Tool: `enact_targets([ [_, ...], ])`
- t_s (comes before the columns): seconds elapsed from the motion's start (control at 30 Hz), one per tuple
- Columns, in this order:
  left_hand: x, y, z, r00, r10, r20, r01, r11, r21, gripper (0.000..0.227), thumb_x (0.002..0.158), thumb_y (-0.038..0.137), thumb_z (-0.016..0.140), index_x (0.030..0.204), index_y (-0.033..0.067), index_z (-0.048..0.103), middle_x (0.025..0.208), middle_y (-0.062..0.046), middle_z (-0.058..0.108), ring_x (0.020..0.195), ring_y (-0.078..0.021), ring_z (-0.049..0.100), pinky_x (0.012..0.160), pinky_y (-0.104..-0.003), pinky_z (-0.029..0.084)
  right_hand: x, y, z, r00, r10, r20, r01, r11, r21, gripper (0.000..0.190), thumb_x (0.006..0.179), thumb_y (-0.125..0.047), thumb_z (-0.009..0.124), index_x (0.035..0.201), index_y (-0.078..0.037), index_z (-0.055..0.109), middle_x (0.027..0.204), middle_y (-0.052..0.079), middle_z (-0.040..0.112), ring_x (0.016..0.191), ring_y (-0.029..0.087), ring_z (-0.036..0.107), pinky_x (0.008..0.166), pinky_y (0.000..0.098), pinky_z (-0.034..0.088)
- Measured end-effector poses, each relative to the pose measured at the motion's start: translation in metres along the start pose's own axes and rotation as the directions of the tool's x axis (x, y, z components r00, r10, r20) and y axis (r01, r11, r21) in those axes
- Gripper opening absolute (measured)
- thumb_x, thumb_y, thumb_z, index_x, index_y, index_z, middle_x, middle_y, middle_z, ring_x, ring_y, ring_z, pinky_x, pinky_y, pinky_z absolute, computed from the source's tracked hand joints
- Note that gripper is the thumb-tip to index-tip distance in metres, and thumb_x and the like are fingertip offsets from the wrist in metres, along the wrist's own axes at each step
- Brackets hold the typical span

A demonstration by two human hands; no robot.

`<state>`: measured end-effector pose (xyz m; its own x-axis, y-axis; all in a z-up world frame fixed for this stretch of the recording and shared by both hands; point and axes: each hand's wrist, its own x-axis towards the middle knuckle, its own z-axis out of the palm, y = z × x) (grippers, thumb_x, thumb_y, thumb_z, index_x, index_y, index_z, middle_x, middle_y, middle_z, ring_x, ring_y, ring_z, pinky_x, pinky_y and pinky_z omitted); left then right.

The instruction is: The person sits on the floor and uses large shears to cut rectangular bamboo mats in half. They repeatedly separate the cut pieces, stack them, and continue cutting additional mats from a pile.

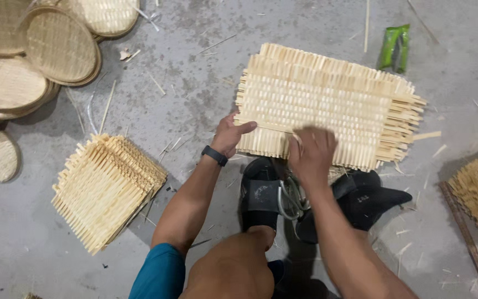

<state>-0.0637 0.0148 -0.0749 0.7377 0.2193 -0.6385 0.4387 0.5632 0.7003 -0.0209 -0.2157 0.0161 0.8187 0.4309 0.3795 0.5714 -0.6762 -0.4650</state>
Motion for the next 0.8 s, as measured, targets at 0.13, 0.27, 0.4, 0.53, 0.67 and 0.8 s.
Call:
enact_targets([
  [0.13,0.002,-0.001,0.002,1.0,0.009,0.03,-0.007,0.998,-0.068,0.051,0.085,-0.006,0.074,0.132,-0.0051,0.055,0.119,-0.019,0.072,0.098,-0.0238,0.073,0.086,-0.037,0.061,-0.09,-0.014,-0.042,0.671,0.521,0.528,-0.557,0.824,-0.106,0.03,0.087,-0.017,0.075,0.11,0.0,0.065,0.105,0.025,0.063,0.101,0.043,0.061,0.088,0.0505,0.051],
  [0.27,-0.001,0.004,0.008,0.999,-0.009,0.038,0.012,0.996,-0.091,0.046,0.086,-0.008,0.071,0.13,-0.0053,0.057,0.118,-0.019,0.071,0.095,-0.0247,0.074,0.083,-0.038,0.064,-0.151,-0.014,-0.034,0.716,0.454,0.53,-0.511,0.858,-0.045,0.065,0.069,-0.006,0.075,0.128,0.008,0.05,0.115,0.033,0.057,0.105,0.05,0.059,0.086,0.0514,0.052],
  [0.4,-0.007,0.019,0.016,0.998,-0.052,-0.019,0.051,0.998,-0.028,0.045,0.086,-0.008,0.067,0.13,-0.0002,0.057,0.116,-0.018,0.072,0.093,-0.026,0.075,0.08,-0.041,0.064,-0.155,-0.001,-0.014,0.733,0.43,0.527,-0.54,0.839,0.066,0.059,0.077,-0.003,0.069,0.133,0.007,0.052,0.119,0.032,0.059,0.105,0.049,0.062,0.088,0.0502,0.053],
  [0.53,-0.006,0.03,0.02,0.997,-0.047,0.063,0.051,0.996,-0.072,0.041,0.088,-0.01,0.065,0.128,-0.0053,0.056,0.116,-0.019,0.071,0.096,-0.0284,0.074,0.082,-0.042,0.064,-0.152,0.011,-0.037,0.371,0.559,0.742,-0.77,0.632,-0.091,0.035,0.086,-0.028,0.073,0.104,0.001,0.065,0.089,0.02,0.069,0.086,0.035,0.073,0.081,0.0451,0.057],
  [0.67,-0.002,0.035,0.016,0.994,-0.082,0.078,0.089,0.992,-0.093,0.041,0.089,-0.01,0.064,0.129,-0.0047,0.055,0.118,-0.019,0.07,0.098,-0.0292,0.074,0.083,-0.043,0.064,-0.178,0.001,-0.078,0.109,0.518,0.848,-0.93,0.354,-0.096,0.062,0.082,-0.063,0.065,0.098,-0.003,0.068,0.076,0.013,0.066,0.073,0.028,0.069,0.069,0.0444,0.058],
  [0.8,-0.001,0.033,0.016,0.989,-0.107,0.1,0.116,0.99,-0.083,0.04,0.09,-0.009,0.062,0.129,-0.0042,0.056,0.117,-0.019,0.071,0.098,-0.0301,0.074,0.083,-0.044,0.065,-0.194,-0.005,-0.085,0.21,0.438,0.874,-0.942,0.331,0.06,0.091,0.082,-0.083,0.044,0.105,0.001,0.069,0.076,0.013,0.066,0.071,0.023,0.065,0.065,0.0444,0.054],
])
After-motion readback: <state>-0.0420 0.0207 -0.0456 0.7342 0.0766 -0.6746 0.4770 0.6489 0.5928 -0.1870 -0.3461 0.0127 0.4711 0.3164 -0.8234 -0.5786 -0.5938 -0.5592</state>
